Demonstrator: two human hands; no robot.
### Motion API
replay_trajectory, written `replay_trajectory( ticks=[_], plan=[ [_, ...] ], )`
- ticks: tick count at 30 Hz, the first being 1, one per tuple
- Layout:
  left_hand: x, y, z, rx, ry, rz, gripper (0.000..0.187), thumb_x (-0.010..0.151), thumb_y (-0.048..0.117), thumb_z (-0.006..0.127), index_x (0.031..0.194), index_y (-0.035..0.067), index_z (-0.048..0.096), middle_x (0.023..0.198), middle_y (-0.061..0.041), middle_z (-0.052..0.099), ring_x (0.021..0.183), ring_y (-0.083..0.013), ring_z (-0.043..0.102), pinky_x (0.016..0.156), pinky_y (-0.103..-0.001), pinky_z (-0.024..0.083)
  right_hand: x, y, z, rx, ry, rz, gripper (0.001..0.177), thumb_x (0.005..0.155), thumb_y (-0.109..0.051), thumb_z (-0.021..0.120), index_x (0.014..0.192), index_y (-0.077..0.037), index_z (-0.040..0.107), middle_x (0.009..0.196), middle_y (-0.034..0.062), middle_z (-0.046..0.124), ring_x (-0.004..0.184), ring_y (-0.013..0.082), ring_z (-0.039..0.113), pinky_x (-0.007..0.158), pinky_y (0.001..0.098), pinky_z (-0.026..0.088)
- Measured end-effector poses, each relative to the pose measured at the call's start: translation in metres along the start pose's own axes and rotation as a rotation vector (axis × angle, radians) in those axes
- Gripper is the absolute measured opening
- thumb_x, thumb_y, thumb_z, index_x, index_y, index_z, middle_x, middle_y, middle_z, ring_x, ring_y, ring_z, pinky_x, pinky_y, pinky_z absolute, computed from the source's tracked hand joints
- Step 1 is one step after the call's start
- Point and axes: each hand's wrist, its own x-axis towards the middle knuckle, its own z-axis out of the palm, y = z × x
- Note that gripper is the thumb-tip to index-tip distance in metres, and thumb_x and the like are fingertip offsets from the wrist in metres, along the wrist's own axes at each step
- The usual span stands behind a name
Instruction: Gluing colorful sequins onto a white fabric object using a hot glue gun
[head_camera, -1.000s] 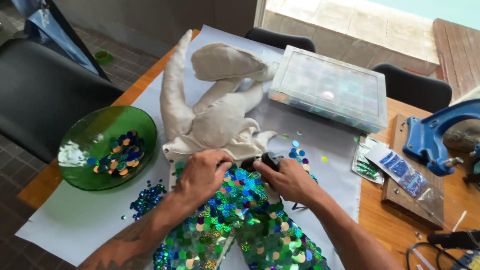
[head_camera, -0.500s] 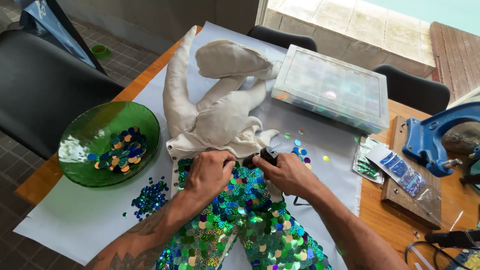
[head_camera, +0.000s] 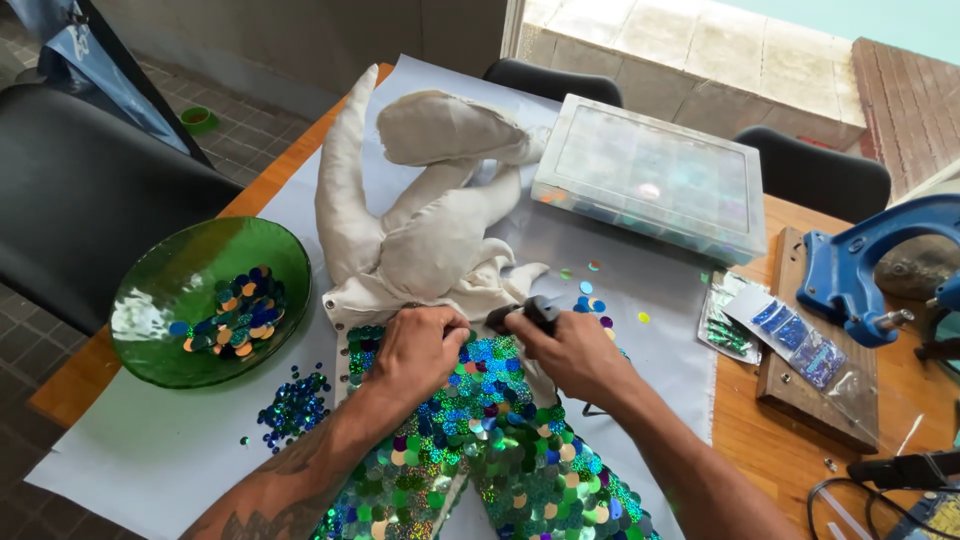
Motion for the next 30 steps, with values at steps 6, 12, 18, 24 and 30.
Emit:
replay_trajectory(
  ticks=[6, 12, 18, 24, 30],
  plan=[
    [0.006, -0.004, 0.015, 0.091, -0.012, 0.006, 0.013, 0.086, 0.023, 0.07, 0.091, 0.019, 0.082, 0.083, -0.011, 0.077, 0.089, -0.036, 0.075, 0.074, -0.048, 0.061, -0.022, 0.017, -0.019, 0.199, 0.103, 0.068, 0.06, 0.099, -0.052, 0.061, 0.065, -0.004, 0.07, 0.048, 0.0096, 0.059, 0.036, 0.0198, 0.054, 0.047, 0.0316, 0.05],
    [0.006, 0.002, 0.018, 0.127, -0.036, -0.04, 0.017, 0.089, 0.024, 0.067, 0.098, 0.018, 0.081, 0.093, -0.012, 0.078, 0.096, -0.0387, 0.075, 0.08, -0.051, 0.061, -0.034, 0.055, -0.026, 0.356, 0.173, 0.089, 0.061, 0.1, -0.043, 0.062, 0.055, -0.002, 0.065, 0.042, 0.0127, 0.053, 0.028, 0.0233, 0.054, 0.036, 0.033, 0.048],
    [0.001, 0.003, 0.024, 0.198, 0.096, 0.086, 0.012, 0.086, 0.023, 0.079, 0.096, 0.014, 0.079, 0.096, -0.008, 0.078, 0.085, -0.0288, 0.072, 0.079, -0.045, 0.057, -0.027, 0.102, -0.021, 0.73, 0.162, -0.091, 0.052, 0.101, -0.043, 0.052, 0.08, 0.003, 0.065, 0.041, 0.0106, 0.048, 0.029, 0.0159, 0.036, 0.04, 0.0282, 0.027],
    [-0.029, 0.017, -0.01, 0.222, 0.027, 0.221, 0.023, 0.094, 0.013, 0.067, 0.114, 0.02, 0.077, 0.087, -0.001, 0.064, 0.06, -0.0202, 0.068, 0.056, -0.035, 0.066, -0.009, 0.15, -0.02, 1.384, 0.079, -0.163, 0.055, 0.101, -0.055, 0.057, 0.088, -0.002, 0.062, 0.058, 0.0088, 0.051, 0.035, 0.013, 0.04, 0.028, 0.0208, 0.025],
    [-0.031, 0.006, -0.013, 0.477, -0.088, 0.351, 0.034, 0.099, 0.013, 0.059, 0.131, 0.022, 0.066, 0.081, -0.006, 0.046, 0.051, -0.0254, 0.062, 0.041, -0.041, 0.062, -0.008, 0.152, -0.021, 1.408, 0.022, -0.337, 0.058, 0.108, -0.052, 0.049, 0.089, 0.001, 0.063, 0.061, 0.0088, 0.054, 0.033, 0.013, 0.041, 0.037, 0.0241, 0.029]
  ],
)
